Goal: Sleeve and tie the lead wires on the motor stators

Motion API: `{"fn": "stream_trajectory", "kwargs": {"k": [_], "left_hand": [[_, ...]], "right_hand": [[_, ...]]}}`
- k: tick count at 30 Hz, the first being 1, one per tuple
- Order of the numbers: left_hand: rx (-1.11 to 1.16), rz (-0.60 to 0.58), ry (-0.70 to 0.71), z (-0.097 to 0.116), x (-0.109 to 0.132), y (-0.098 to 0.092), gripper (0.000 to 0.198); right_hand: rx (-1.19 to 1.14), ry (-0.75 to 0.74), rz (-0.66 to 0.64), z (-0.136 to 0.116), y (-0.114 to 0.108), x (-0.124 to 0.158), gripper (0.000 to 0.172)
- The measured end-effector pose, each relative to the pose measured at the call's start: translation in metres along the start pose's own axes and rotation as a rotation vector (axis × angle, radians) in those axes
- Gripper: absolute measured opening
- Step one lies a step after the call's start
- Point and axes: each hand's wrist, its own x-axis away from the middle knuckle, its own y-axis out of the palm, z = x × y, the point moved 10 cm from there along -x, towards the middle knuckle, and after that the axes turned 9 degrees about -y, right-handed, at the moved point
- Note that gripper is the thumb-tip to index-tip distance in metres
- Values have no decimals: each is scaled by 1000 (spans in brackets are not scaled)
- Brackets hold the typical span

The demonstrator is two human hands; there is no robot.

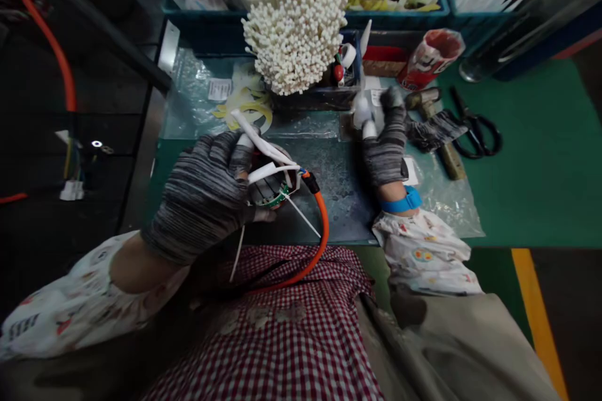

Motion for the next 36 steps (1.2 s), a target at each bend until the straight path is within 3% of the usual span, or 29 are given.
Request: {"fn": "stream_trajectory", "kwargs": {"k": [3, 4, 6, 7, 9, 11, 13, 16, 21, 25, 29, 32, 36], "left_hand": [[168, 38, -72, -18, 6, 4, 112], [229, 55, -86, -21, 8, 5, 112], [306, 88, -94, -24, 12, 7, 109], [317, 104, -91, -23, 14, 7, 107], [292, 130, -83, -20, 18, 6, 103], [253, 151, -73, -15, 20, 5, 100], [224, 170, -65, -11, 22, 3, 97], [189, 185, -79, -9, 25, 3, 85], [158, 230, -61, -1, 28, 1, 60], [135, 288, -98, 6, 30, 2, 63], [111, 292, -162, 8, 29, 9, 68], [62, 208, -144, 8, 19, 17, 78], [14, -48, -152, -3, 0, 26, 92]], "right_hand": [[-14, -52, 233, -44, -49, 18, 53], [-45, -64, 200, -63, -56, 23, 42], [-32, -61, 20, -99, -56, 34, 24], [-47, -122, -131, -122, -46, 40, 18], [-31, -241, -373, -158, -24, 55, 20], [55, -340, -554, -177, 0, 70, 26], [161, -400, -636, -181, 17, 79, 27], [216, -438, -652, -175, 30, 87, 25], [104, -455, -482, -171, 23, 89, 36], [-123, -321, -387, -163, 20, 87, 33], [-70, -331, -316, -160, 22, 92, 32], [-65, -322, -298, -149, 18, 95, 33], [-258, -58, -176, -115, -3, 90, 25]]}}
